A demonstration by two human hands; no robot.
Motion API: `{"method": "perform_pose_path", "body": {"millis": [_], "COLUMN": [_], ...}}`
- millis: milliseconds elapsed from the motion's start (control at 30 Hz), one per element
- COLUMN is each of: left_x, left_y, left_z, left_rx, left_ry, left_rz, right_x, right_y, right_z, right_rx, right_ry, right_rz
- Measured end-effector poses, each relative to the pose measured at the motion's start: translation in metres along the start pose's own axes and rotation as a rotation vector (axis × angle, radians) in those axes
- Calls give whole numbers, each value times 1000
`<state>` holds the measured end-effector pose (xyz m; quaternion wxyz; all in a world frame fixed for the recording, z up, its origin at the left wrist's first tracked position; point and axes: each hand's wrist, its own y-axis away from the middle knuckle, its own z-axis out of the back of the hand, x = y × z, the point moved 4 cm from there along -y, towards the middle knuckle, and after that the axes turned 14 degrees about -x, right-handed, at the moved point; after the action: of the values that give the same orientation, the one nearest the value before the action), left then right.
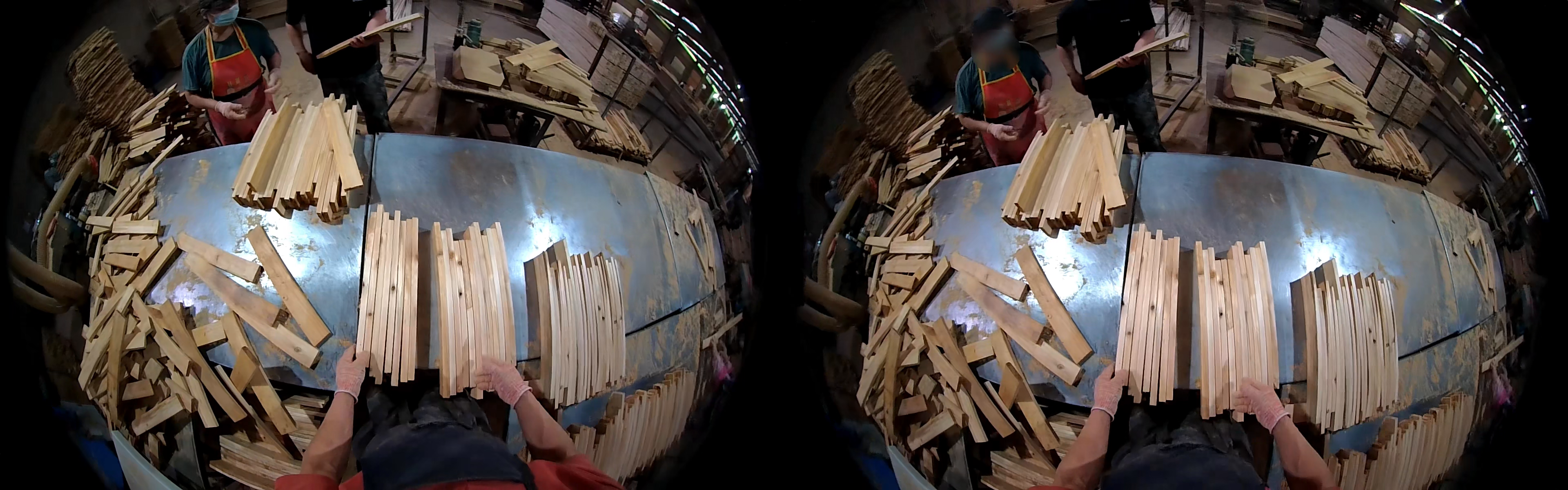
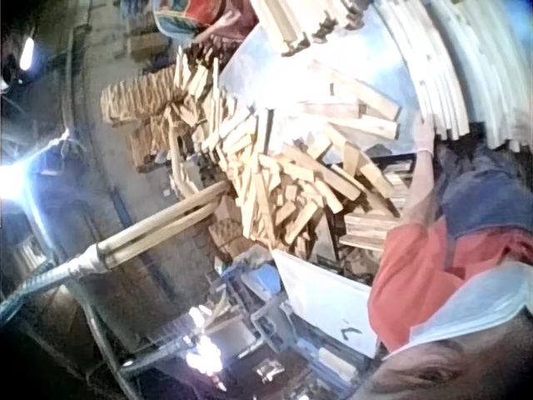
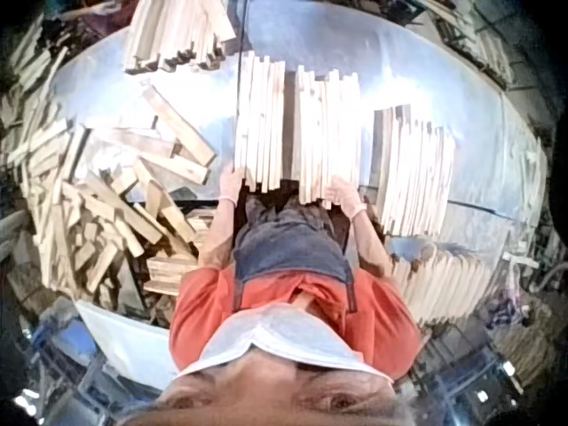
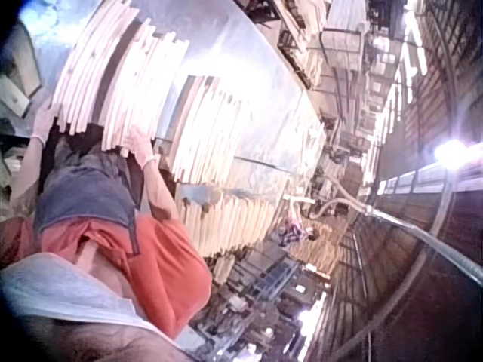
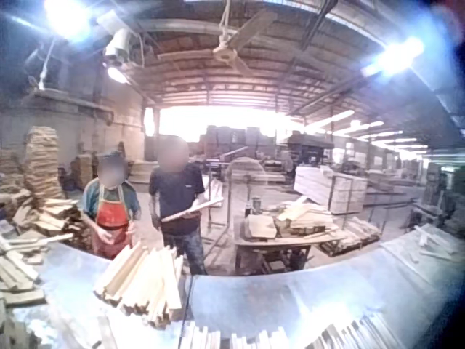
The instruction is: The person repeatedly picks up stacks of light-colored wooden planks from a metal table, carries them to a nearby conveyor belt, and places them onto the belt. The person then returns to the table to repeat the process with additional stacks of planks.
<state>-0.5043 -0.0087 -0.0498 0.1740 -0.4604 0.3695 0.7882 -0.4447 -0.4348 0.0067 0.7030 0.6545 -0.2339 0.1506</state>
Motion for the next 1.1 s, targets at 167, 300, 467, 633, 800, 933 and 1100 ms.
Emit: {"method": "perform_pose_path", "body": {"millis": [167,300,467,633,800,933,1100], "left_x": [24,28,7,31,68,63,64], "left_y": [-13,-28,-12,-25,-41,-38,-43], "left_z": [3,5,4,5,17,18,14], "left_rx": [8,49,98,101,39,36,28], "left_ry": [-114,-284,-65,-5,255,297,167], "left_rz": [-43,-128,110,131,329,328,203], "right_x": [-3,-18,-42,-55,-68,-70,-56], "right_y": [13,-3,-1,17,15,20,50], "right_z": [-10,-10,-16,-15,-13,-14,-19], "right_rx": [-30,99,33,-11,-18,8,-9], "right_ry": [-5,4,-97,-87,-89,-90,-64], "right_rz": [45,58,8,-17,-34,-53,-38]}}
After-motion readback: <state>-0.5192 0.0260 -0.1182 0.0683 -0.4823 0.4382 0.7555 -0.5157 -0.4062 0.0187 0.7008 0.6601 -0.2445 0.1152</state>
